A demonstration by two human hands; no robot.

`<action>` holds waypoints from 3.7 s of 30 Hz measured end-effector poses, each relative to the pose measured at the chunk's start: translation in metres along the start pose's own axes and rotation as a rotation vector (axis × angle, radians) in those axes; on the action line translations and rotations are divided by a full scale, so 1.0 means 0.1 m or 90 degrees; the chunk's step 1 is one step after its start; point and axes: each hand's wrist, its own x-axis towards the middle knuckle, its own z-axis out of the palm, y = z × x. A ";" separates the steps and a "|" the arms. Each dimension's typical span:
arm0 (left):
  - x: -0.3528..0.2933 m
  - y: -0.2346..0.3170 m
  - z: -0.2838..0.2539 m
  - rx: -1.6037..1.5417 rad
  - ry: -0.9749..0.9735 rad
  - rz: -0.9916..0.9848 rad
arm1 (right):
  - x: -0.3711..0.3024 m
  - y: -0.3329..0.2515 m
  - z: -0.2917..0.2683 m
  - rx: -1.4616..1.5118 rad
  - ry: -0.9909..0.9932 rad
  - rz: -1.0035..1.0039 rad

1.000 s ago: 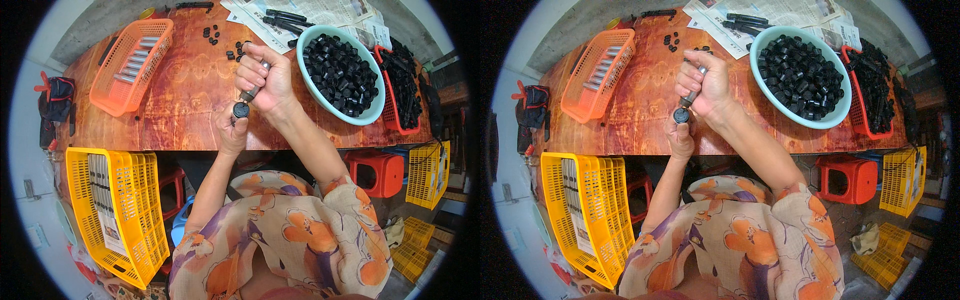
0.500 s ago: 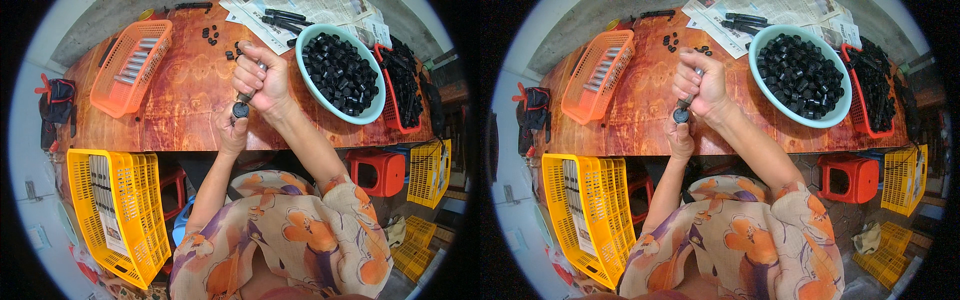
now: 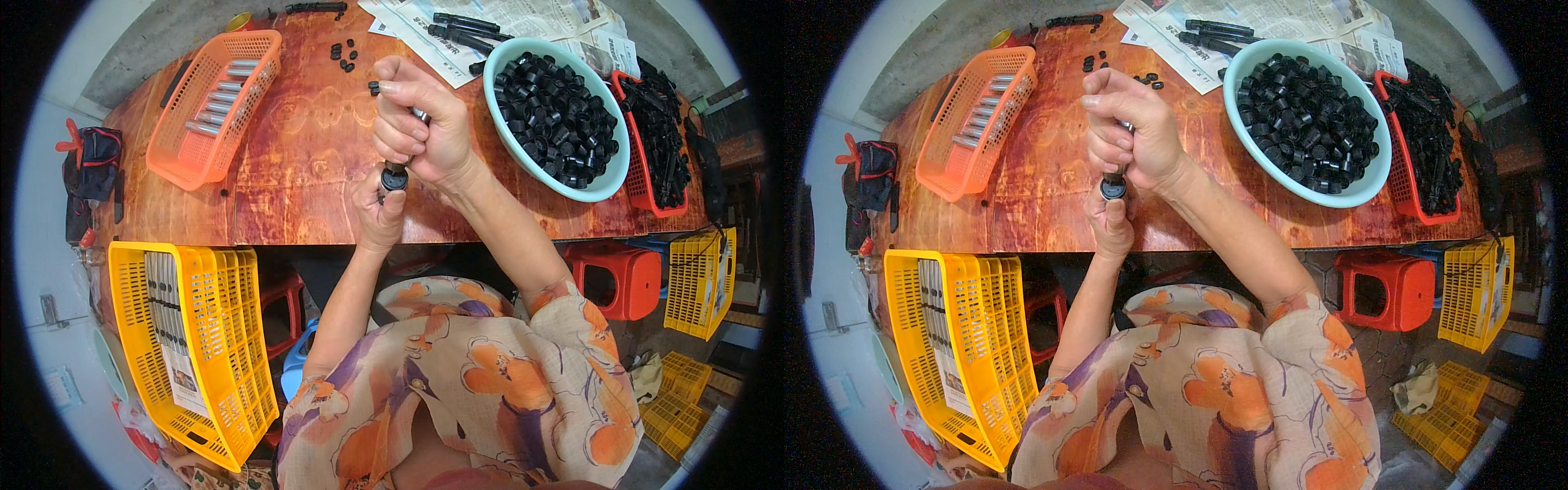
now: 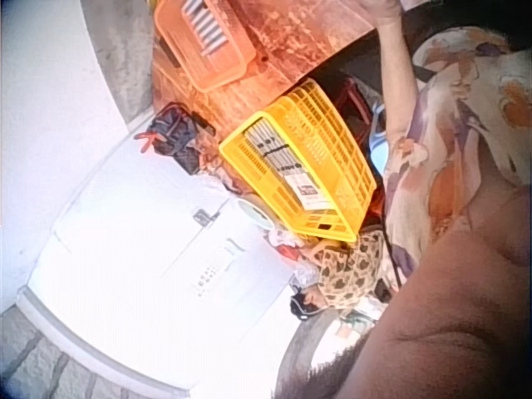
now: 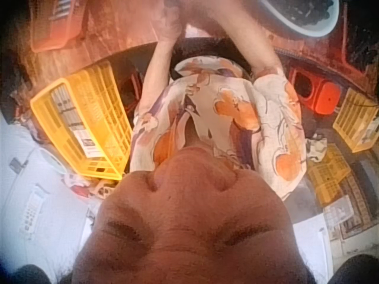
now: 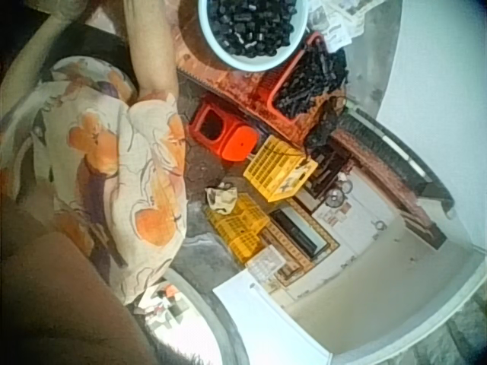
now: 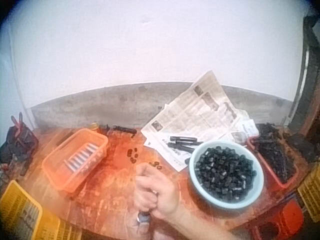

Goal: The person assembles markers by inserting black caps onto silver marker bodies. They repeatedly pick up a cap and a body, press them together, and place the completed marker into a yellow basket. The process is repeated for multiple units.

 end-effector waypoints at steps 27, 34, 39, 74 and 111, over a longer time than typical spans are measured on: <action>0.13 0.16 -0.05 -0.142 -0.076 -0.118 | 0.13 -0.03 -0.05 -0.023 -0.080 0.049; 0.16 0.15 -0.09 -0.216 -0.125 -0.147 | 0.18 -0.03 -0.15 0.021 -0.144 0.050; 0.18 0.13 -0.13 -0.220 -0.153 -0.177 | 0.21 -0.03 -0.17 0.045 -0.170 0.061; 0.10 0.14 -0.08 -0.365 -0.036 -0.161 | 0.11 0.08 -0.29 0.227 0.292 0.023; 0.01 0.74 0.07 0.001 0.089 -0.160 | -0.13 -0.02 0.00 0.177 0.413 0.045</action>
